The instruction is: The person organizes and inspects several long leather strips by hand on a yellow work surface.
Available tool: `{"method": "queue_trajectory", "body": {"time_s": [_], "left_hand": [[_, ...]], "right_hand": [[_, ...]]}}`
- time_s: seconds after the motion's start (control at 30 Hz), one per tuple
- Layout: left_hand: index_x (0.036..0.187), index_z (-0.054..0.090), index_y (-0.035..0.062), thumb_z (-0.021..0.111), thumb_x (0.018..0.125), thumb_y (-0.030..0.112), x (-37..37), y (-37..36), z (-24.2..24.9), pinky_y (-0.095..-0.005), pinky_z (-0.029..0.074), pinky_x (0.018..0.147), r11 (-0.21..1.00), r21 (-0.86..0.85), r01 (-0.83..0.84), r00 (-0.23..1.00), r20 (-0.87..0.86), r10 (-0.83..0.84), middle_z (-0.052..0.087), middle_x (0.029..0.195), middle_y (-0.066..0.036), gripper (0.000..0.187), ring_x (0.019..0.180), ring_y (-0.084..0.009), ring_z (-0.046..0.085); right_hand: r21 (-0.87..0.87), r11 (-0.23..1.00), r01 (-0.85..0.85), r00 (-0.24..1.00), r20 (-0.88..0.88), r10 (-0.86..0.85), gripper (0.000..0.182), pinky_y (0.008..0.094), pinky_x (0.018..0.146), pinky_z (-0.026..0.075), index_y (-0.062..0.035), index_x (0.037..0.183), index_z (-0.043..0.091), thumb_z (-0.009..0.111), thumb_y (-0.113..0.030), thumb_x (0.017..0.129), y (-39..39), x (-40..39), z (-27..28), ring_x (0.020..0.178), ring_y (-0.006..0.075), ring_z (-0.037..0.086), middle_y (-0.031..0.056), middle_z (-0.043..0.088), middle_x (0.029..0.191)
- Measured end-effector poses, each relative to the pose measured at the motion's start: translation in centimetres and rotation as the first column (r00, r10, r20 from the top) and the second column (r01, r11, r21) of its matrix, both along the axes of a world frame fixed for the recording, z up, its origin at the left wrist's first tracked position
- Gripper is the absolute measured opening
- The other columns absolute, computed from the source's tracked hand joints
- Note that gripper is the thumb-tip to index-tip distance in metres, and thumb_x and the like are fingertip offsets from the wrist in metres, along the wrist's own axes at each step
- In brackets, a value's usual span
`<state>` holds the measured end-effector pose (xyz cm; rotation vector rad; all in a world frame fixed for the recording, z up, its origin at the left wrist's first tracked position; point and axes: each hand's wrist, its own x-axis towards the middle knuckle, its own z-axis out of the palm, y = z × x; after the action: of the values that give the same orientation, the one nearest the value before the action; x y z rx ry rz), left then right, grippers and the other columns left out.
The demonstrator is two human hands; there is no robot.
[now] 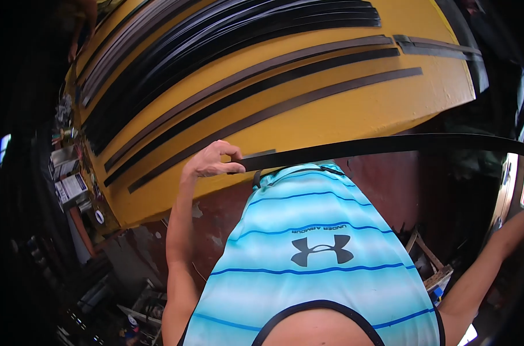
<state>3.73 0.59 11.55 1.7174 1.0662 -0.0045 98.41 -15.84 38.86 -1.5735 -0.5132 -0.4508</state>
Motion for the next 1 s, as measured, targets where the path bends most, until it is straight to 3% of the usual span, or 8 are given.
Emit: {"method": "queue_trajectory", "body": {"time_s": [0.07, 0.3, 0.47, 0.57, 0.8, 0.87, 0.97, 1.0], "left_hand": [[0.092, 0.072, 0.0036, 0.079, 0.084, 0.025, -4.0, -2.1, 0.3, -0.0286, 0.049, 0.068, 0.938, -0.303, -0.169, 0.981, 0.038, 0.189, 0.070, 0.078, -0.002, 0.024, 0.074, -0.0115, 0.063], [0.089, 0.068, -0.0011, 0.076, 0.089, 0.008, -17.3, -9.6, -0.9, -0.0262, 0.053, 0.067, 0.737, -0.369, -0.567, 0.812, -0.096, 0.576, 0.070, 0.079, -0.004, 0.012, 0.070, -0.0097, 0.065], [0.091, 0.067, 0.0003, 0.076, 0.089, 0.011, -27.0, -15.0, 0.7, -0.0264, 0.051, 0.074, 0.655, -0.283, -0.701, 0.707, -0.155, 0.690, 0.069, 0.081, -0.002, 0.014, 0.076, -0.0093, 0.064], [0.087, 0.067, 0.0015, 0.079, 0.086, 0.017, -31.6, -17.6, 3.3, -0.0263, 0.046, 0.066, 0.642, -0.072, -0.764, 0.625, -0.331, 0.707, 0.064, 0.076, 0.001, 0.020, 0.071, -0.0071, 0.057], [0.082, 0.068, 0.0023, 0.087, 0.076, 0.032, -42.5, -24.0, 0.7, -0.0296, 0.044, 0.061, 0.613, 0.235, -0.754, 0.371, -0.618, 0.693, 0.063, 0.070, -0.001, 0.035, 0.065, -0.0117, 0.056], [0.082, 0.070, 0.0074, 0.086, 0.074, 0.040, -43.8, -25.4, -1.6, -0.0418, 0.047, 0.078, 0.601, 0.314, -0.735, 0.265, -0.682, 0.681, 0.069, 0.077, -0.005, 0.037, 0.074, -0.0210, 0.065], [0.088, 0.070, 0.0099, 0.085, 0.074, 0.040, -44.4, -26.3, -4.2, -0.0563, 0.041, 0.093, 0.602, 0.379, -0.702, 0.138, -0.758, 0.638, 0.073, 0.088, -0.008, 0.036, 0.092, -0.0292, 0.069], [0.088, 0.070, 0.0099, 0.085, 0.074, 0.040, -44.4, -26.2, -4.7, -0.0563, 0.041, 0.093, 0.608, 0.377, -0.699, 0.145, -0.758, 0.636, 0.073, 0.088, -0.008, 0.036, 0.092, -0.0292, 0.069]], "right_hand": [[-0.021, 0.999, -0.034, 0.999, -0.033, 0.033, 0.031, 0.0307, 0.080, 0.055, -0.0052, 0.112, 0.067, 0.074, -0.028, 0.093, 2.9, 0.4, -1.5, 0.089, 0.0187, 0.063, 0.0073, 0.065, 0.100], [-0.072, 0.980, -0.188, 0.972, -0.160, 0.174, 0.028, 0.0288, 0.078, 0.056, -0.0060, 0.109, 0.067, 0.076, -0.026, 0.092, 16.7, 0.8, -7.4, 0.084, 0.0168, 0.063, 0.0054, 0.065, 0.095], [-0.088, 0.908, -0.410, 0.874, -0.324, 0.363, 0.026, 0.0274, 0.076, 0.056, -0.0066, 0.106, 0.068, 0.078, -0.024, 0.091, 30.1, -1.0, -13.7, 0.081, 0.0153, 0.063, 0.0040, 0.065, 0.092], [-0.072, 0.814, -0.577, 0.724, -0.506, 0.469, 0.024, 0.0266, 0.075, 0.056, -0.0069, 0.105, 0.068, 0.078, -0.023, 0.090, 35.0, -3.2, -21.5, 0.079, 0.0145, 0.063, 0.0031, 0.065, 0.090], [0.023, 0.662, -0.749, 0.359, -0.826, 0.434, 0.028, 0.0264, 0.077, 0.055, -0.0099, 0.106, 0.065, 0.080, -0.025, 0.089, 29.6, -19.0, -41.1, 0.081, 0.0157, 0.061, 0.0028, 0.062, 0.091], [0.014, 0.652, -0.758, 0.342, -0.843, 0.416, 0.029, 0.0278, 0.077, 0.056, -0.0086, 0.108, 0.064, 0.080, -0.024, 0.090, 27.1, -23.9, -43.0, 0.080, 0.0166, 0.062, 0.0032, 0.062, 0.090], [-0.045, 0.681, -0.731, 0.389, -0.848, 0.361, 0.026, 0.0299, 0.078, 0.057, -0.0073, 0.108, 0.063, 0.078, -0.021, 0.091, 24.6, -28.3, -43.2, 0.081, 0.0178, 0.063, 0.0042, 0.064, 0.091], [-0.048, 0.686, -0.726, 0.394, -0.847, 0.357, 0.026, 0.0299, 0.078, 0.057, -0.0073, 0.108, 0.063, 0.078, -0.021, 0.091, 24.1, -28.7, -43.0, 0.081, 0.0178, 0.063, 0.0042, 0.064, 0.091]]}}
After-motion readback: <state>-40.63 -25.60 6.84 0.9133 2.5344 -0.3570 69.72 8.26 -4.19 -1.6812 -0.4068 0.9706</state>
